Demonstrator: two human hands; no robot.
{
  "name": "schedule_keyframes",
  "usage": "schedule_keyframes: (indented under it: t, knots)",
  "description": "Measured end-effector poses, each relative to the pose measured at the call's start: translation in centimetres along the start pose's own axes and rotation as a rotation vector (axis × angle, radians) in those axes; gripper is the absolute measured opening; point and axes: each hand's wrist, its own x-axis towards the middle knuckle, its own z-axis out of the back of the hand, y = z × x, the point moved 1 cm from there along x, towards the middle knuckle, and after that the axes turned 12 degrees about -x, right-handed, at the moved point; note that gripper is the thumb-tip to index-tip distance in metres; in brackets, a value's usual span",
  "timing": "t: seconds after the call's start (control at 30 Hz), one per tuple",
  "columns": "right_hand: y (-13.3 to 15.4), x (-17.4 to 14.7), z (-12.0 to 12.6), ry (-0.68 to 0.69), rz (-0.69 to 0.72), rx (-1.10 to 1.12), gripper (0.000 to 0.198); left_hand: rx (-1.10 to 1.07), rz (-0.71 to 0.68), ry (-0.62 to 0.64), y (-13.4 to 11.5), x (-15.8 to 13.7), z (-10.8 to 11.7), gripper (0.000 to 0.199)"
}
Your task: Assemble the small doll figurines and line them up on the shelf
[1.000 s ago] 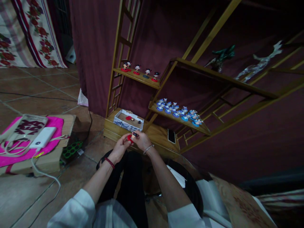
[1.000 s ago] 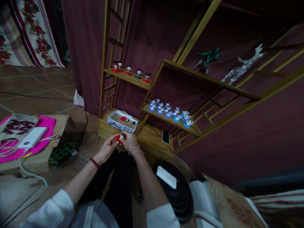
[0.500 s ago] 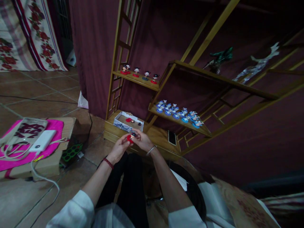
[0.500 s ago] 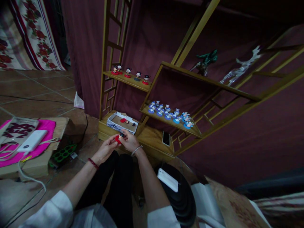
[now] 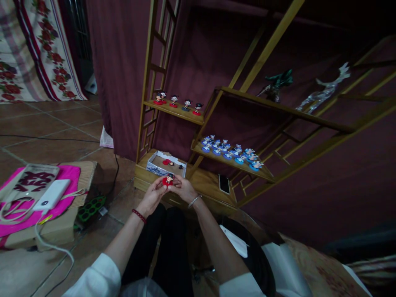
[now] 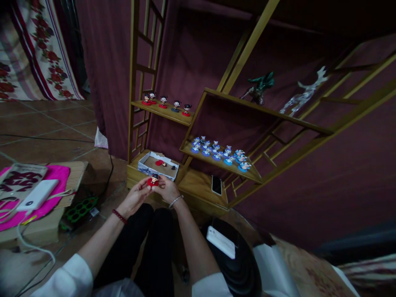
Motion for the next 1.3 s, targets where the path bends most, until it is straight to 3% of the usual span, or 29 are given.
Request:
schedule_keyframes:
  t: [0.67,0.93,1.3]
  knots:
    - [1.3,3.0,1.7,-0.010,0.033,0.027,0.036,0.021,-0.007,-0.018,-1.7,2.8,-2.3,0.041]
    - [1.6,4.8,2.4,-0.090,0.045,-0.024,0.049,0.117,-0.072,-0.014,-2.7,4.3,-2.6,0.041]
    - [5.0,6.7,3.8,-0.134,0.068,-0.014,0.040,0.285,-0.139,-0.038,-5.3,6.4,-3.9,0.042]
